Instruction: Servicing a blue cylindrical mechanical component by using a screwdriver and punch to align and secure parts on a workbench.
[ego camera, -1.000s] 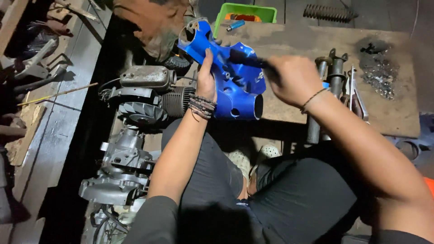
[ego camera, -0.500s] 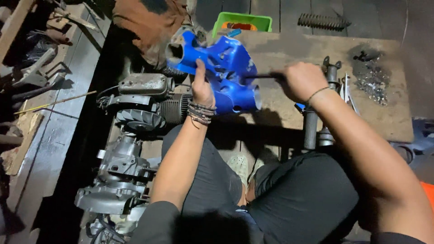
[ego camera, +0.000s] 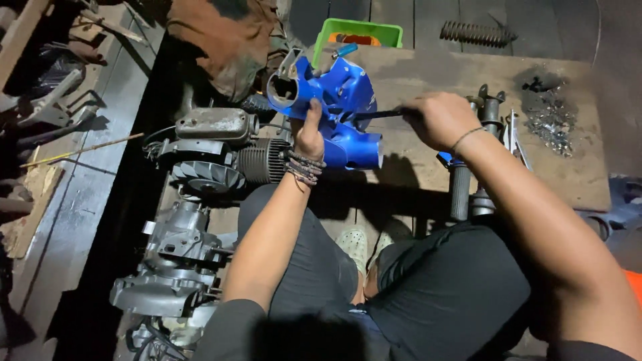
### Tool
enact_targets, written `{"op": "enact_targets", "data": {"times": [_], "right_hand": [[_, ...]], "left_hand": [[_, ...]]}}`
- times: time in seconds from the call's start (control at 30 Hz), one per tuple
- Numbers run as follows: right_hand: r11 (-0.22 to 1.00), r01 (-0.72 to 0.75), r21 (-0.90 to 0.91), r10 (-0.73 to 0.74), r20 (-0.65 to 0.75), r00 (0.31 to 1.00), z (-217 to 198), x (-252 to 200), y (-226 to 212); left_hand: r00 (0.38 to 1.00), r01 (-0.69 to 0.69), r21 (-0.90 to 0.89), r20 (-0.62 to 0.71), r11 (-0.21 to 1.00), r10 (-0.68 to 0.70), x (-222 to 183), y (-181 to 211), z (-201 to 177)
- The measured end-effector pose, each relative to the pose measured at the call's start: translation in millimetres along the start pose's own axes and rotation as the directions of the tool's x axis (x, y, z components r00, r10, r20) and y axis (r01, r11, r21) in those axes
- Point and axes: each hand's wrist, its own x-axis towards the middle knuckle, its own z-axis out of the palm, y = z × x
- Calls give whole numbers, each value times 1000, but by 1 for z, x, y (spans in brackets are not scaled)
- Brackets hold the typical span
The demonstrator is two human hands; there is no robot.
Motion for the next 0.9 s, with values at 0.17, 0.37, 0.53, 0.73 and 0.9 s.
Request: {"op": "enact_targets", "data": {"times": [0.17, 0.37, 0.53, 0.73, 0.9], "right_hand": [[995, -34, 98, 30, 45, 999, 18, 8, -6], [990, 1, 139, -11, 69, 998, 17, 22, -24], [996, 27, -81, -25, 28, 999, 9, 20, -22], [985, -3, 175, -12, 85, 996, 16, 24, -46], [924, 99, -370, -188, -214, 959, 19, 26, -20]], "left_hand": [[984, 95, -94, -142, 991, -108, -48, -175, -106], [972, 151, -123, -163, 981, -170, -34, -153, -116], [941, 243, -131, -209, 961, -266, -15, -104, -107], [929, 275, -156, -209, 949, -304, -13, -81, -96], [828, 373, -286, -326, 883, -456, 0, -90, -115]]}}
